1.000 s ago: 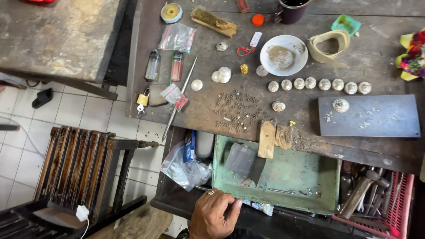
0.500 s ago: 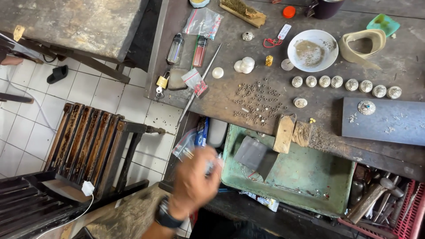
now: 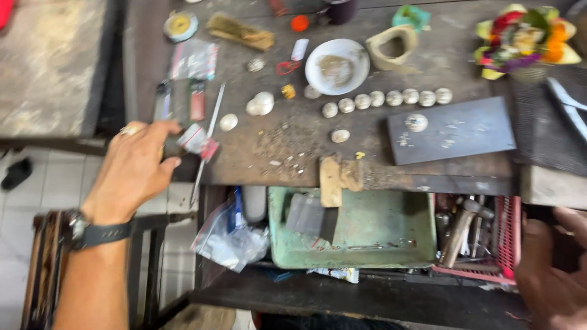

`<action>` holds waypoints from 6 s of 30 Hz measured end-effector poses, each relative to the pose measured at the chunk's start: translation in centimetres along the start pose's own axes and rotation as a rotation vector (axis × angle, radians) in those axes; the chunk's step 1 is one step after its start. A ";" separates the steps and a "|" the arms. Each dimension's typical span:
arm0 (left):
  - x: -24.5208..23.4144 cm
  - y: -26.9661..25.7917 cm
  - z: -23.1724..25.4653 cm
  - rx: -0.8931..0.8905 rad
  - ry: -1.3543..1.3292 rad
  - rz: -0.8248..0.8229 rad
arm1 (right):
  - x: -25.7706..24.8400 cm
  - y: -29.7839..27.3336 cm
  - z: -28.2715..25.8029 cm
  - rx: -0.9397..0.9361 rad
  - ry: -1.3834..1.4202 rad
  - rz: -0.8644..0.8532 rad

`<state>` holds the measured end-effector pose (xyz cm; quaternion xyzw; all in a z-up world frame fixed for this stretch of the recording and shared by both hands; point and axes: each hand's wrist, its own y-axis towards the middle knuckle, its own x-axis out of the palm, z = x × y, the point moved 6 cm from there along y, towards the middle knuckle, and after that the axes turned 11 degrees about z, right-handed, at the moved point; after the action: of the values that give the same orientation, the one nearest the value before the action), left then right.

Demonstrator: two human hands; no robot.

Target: A person uses tweezers and pliers to precisely place small jewelry components and stones onto silver bases at a workbench.

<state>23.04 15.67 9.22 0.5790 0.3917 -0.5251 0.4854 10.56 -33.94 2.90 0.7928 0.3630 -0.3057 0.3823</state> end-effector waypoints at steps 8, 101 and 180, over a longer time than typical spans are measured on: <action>-1.2 -0.9 -0.8 -0.029 0.063 0.036 | -2.3 0.1 -2.8 -0.336 0.252 0.159; 2.6 1.9 22.7 0.311 -0.787 0.511 | 6.1 4.9 -12.7 -0.535 0.320 0.115; -0.3 -2.4 22.6 0.444 -0.967 0.772 | 4.6 -0.2 -10.8 -0.544 0.509 0.180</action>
<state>15.52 -5.81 9.64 0.4631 -0.2244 -0.5825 0.6292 15.13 -23.31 4.94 0.7416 0.4432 0.0433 0.5017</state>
